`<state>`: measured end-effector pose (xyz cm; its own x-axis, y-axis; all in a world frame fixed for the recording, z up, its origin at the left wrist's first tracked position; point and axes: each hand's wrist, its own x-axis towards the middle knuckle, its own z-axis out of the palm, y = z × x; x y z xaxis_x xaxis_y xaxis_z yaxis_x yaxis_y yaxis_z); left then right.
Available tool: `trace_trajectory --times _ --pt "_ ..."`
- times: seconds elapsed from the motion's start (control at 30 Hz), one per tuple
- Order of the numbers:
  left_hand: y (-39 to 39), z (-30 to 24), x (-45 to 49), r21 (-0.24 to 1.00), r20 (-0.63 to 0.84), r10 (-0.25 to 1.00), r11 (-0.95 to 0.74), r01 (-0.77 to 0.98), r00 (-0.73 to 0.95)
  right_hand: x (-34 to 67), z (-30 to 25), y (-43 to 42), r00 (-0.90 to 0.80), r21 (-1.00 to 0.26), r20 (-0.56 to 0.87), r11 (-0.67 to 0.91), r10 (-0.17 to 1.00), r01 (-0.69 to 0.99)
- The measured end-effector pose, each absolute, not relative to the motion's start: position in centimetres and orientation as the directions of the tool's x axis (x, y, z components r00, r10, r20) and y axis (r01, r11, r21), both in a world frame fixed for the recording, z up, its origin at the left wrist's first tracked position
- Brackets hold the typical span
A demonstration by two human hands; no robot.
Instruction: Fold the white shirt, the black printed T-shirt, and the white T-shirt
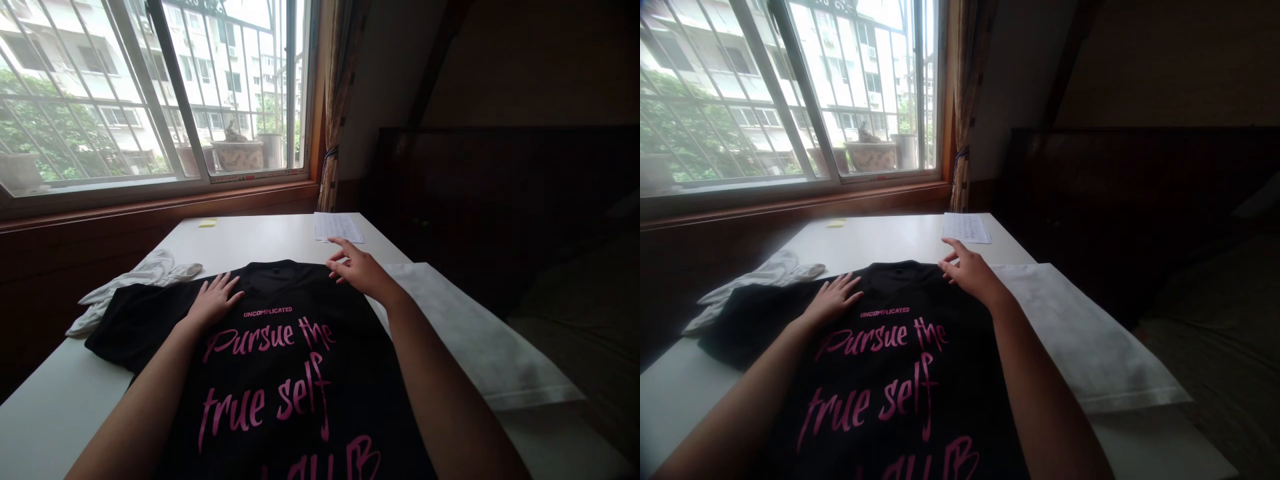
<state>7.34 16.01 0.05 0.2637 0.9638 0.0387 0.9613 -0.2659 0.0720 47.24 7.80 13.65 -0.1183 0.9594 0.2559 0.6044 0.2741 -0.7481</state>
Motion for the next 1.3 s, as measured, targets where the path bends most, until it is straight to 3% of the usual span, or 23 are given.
trace_trajectory --times 0.2,0.4,0.57,0.7,0.97,1.1,1.3 --pt "16.1 0.0 7.3 0.07 0.039 0.963 -0.269 0.961 0.267 50.3 13.3 8.1 0.021 -0.639 0.234 0.138 0.972 0.757" --pt "16.1 0.0 7.3 0.079 0.028 0.963 -0.268 0.96 0.267 50.9 12.9 7.6 -0.068 -0.561 0.094 0.11 0.993 0.821" --pt "16.0 0.2 7.5 0.07 0.032 0.962 -0.273 0.96 0.271 48.8 7.3 6.1 -0.179 -0.33 0.149 0.219 0.973 0.918" --pt "15.9 0.3 7.5 0.071 0.023 0.962 -0.274 0.959 0.273 47.6 1.9 4.5 -0.222 -0.222 0.031 0.223 0.975 0.949" --pt "15.6 0.9 7.9 0.054 -0.014 0.966 -0.257 0.965 0.258 47.8 1.4 5.1 -0.218 -0.205 0.0 0.213 0.976 0.955" --pt "15.4 1.1 8.1 0.047 -0.027 0.965 -0.258 0.965 0.259 47.4 2.0 7.9 -0.137 -0.221 0.052 0.145 0.989 0.965" --pt "15.5 1.0 8.0 0.081 -0.02 0.968 -0.247 0.966 0.249 46.9 0.5 11.0 -0.063 -0.217 -0.018 0.058 0.998 0.975"
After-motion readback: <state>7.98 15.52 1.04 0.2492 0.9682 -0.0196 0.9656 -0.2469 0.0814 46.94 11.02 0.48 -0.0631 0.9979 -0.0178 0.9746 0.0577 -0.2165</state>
